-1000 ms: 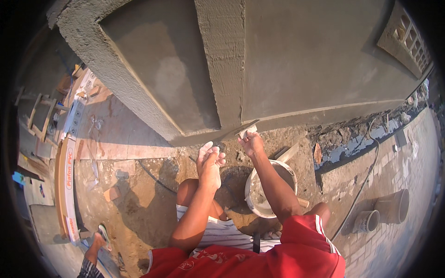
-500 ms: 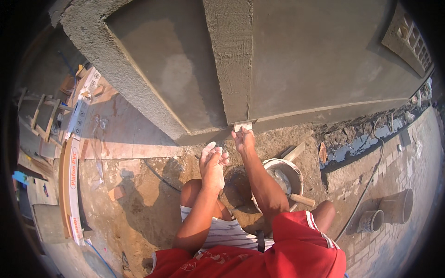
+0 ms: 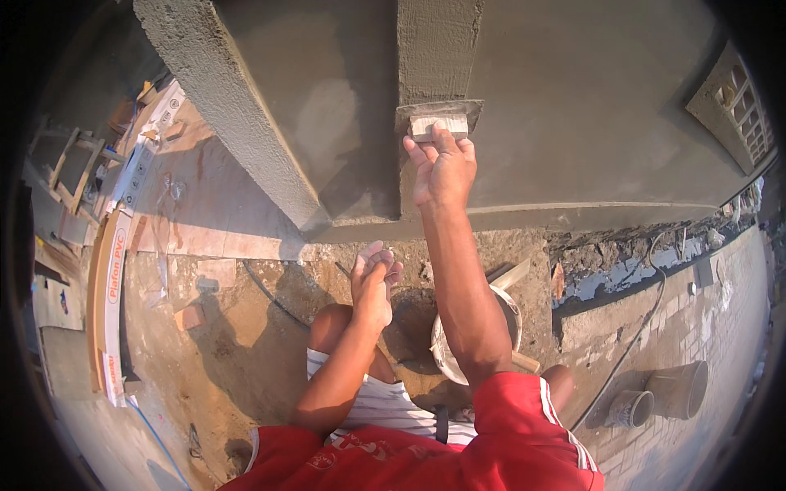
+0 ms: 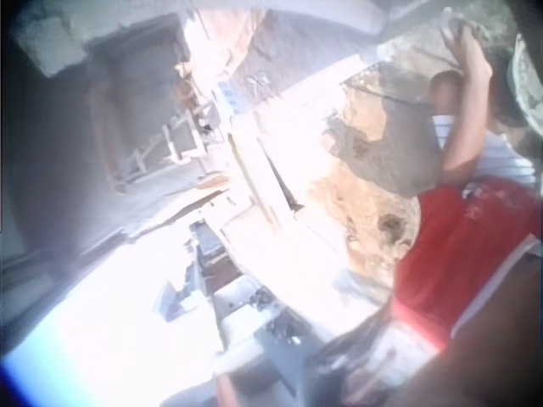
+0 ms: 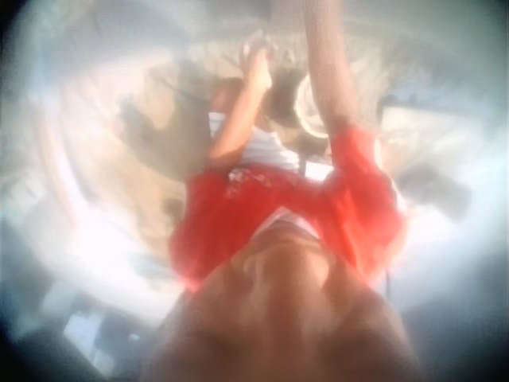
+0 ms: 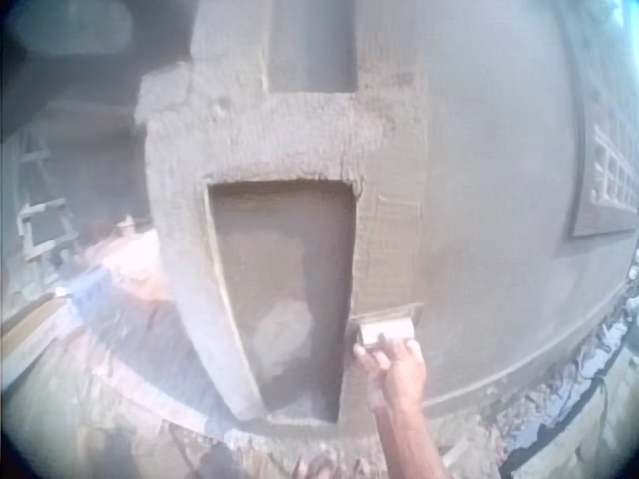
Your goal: The person applies and smooths wet plaster onto a concrete wall using a trowel and a bucket of plaster. They repeatedly scoop plaster and spread it along the wall surface, focusing on edges and corners.
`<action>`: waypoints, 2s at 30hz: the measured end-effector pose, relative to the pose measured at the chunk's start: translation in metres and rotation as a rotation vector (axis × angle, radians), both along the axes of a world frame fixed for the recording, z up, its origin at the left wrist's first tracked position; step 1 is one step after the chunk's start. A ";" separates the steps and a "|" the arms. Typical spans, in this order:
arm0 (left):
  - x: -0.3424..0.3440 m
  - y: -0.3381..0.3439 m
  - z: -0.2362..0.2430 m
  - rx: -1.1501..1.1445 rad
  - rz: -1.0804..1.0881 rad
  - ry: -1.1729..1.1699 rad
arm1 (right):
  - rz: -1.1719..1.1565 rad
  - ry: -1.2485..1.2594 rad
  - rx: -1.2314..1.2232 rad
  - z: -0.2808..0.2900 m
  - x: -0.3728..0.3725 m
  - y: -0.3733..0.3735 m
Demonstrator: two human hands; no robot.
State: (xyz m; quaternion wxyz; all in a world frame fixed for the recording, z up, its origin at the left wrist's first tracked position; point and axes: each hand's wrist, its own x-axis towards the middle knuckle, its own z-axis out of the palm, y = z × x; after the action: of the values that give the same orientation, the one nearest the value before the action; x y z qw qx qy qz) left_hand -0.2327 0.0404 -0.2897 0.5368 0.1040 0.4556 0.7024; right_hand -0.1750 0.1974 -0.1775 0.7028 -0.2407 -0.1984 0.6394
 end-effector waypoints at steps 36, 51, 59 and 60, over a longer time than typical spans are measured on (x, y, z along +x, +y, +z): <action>0.000 0.002 -0.005 0.030 0.016 -0.011 | 0.058 0.084 -0.289 -0.167 0.007 -0.005; 0.001 0.003 -0.011 0.029 0.049 0.002 | -0.009 -0.196 0.637 0.108 0.068 -0.024; 0.000 0.001 -0.006 0.019 0.028 -0.009 | 0.198 -0.561 0.385 -0.051 0.127 0.003; 0.000 0.000 -0.006 0.023 0.024 -0.011 | 0.247 -0.570 0.372 -0.070 0.130 0.009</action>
State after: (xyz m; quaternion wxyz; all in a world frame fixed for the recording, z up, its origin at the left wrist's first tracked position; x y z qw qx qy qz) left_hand -0.2326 0.0403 -0.2962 0.5296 0.1007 0.4459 0.7145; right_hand -0.0453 0.2064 -0.2478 0.5684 -0.2516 -0.5267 0.5798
